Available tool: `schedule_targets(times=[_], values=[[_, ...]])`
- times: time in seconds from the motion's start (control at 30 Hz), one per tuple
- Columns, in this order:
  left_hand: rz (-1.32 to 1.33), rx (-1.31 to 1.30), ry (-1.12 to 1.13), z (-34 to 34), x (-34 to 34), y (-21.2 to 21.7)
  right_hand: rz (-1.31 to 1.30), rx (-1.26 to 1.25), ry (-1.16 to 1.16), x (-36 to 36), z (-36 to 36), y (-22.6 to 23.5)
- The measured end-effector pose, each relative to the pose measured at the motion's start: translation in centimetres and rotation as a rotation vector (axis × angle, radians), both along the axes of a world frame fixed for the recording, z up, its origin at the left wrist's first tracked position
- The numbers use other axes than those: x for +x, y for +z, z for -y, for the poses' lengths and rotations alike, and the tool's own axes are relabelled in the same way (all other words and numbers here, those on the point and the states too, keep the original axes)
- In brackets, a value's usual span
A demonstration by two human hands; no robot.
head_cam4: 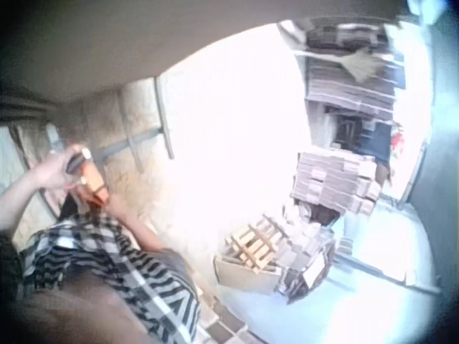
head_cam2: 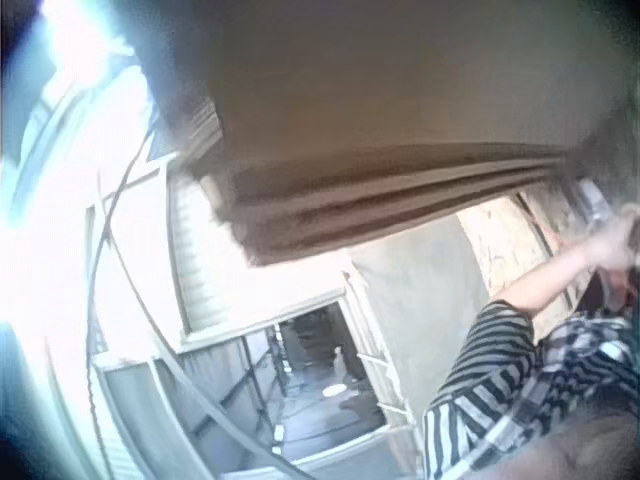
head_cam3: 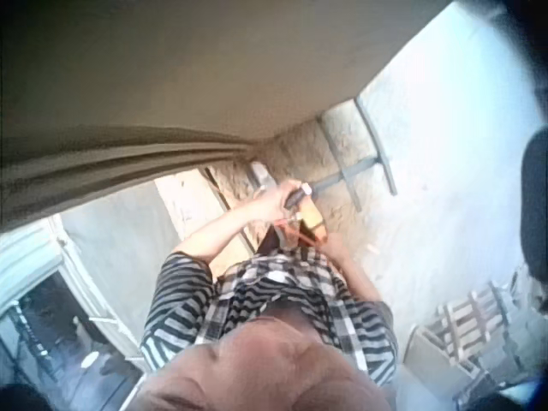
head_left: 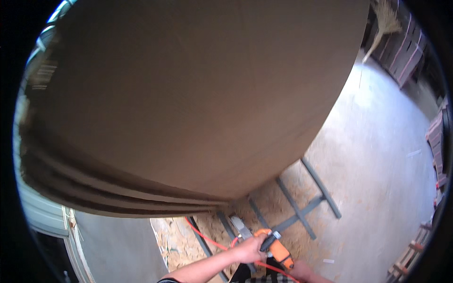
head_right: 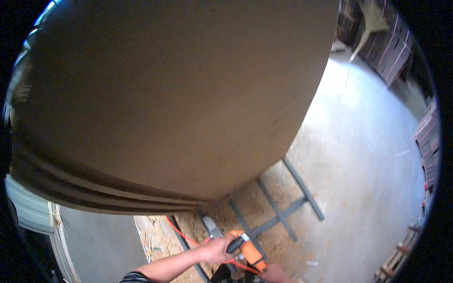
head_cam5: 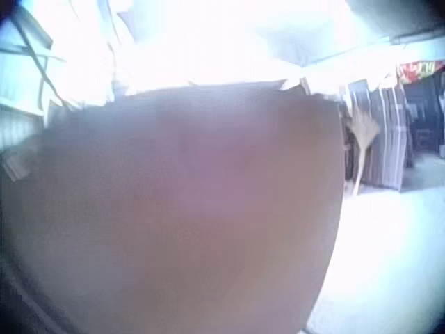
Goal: The person uses a pneumatic oscillating tool to cut a stack of large cardboard sheets. They repeatedly reposition the tool and the stack to continue cutting along the edges.
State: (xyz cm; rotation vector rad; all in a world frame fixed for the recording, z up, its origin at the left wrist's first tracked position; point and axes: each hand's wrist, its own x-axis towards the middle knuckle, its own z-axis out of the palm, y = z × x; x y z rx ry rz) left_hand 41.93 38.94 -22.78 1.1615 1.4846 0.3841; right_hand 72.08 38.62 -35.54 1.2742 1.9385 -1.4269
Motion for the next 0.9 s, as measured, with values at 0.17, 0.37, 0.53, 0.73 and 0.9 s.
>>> schedule_targets(times=[0.17, 0.37, 0.53, 0.73, 0.9], values=[[-0.139, 0.192, -0.125, -0.2, 2.4, 16.6, -0.368, 0.288, -0.198, -0.5, -3.6, 10.7], [-0.202, 0.829, -0.062, 2.0, 5.2, 34.4, -0.539, 0.515, -0.223, -1.9, -5.8, 24.7], [-0.382, 0.783, -0.128, 2.9, 4.9, 42.5, -0.641, 0.483, -0.310, -4.9, -5.4, 35.4], [-0.521, 0.825, -0.060, 3.9, 3.1, 47.1, -0.831, 0.487, -0.236, -7.6, -5.6, 39.0], [-0.550, 0.798, -0.009, 4.9, 1.1, 48.4, -0.949, 0.452, -0.194, -10.0, -6.2, 39.1]])
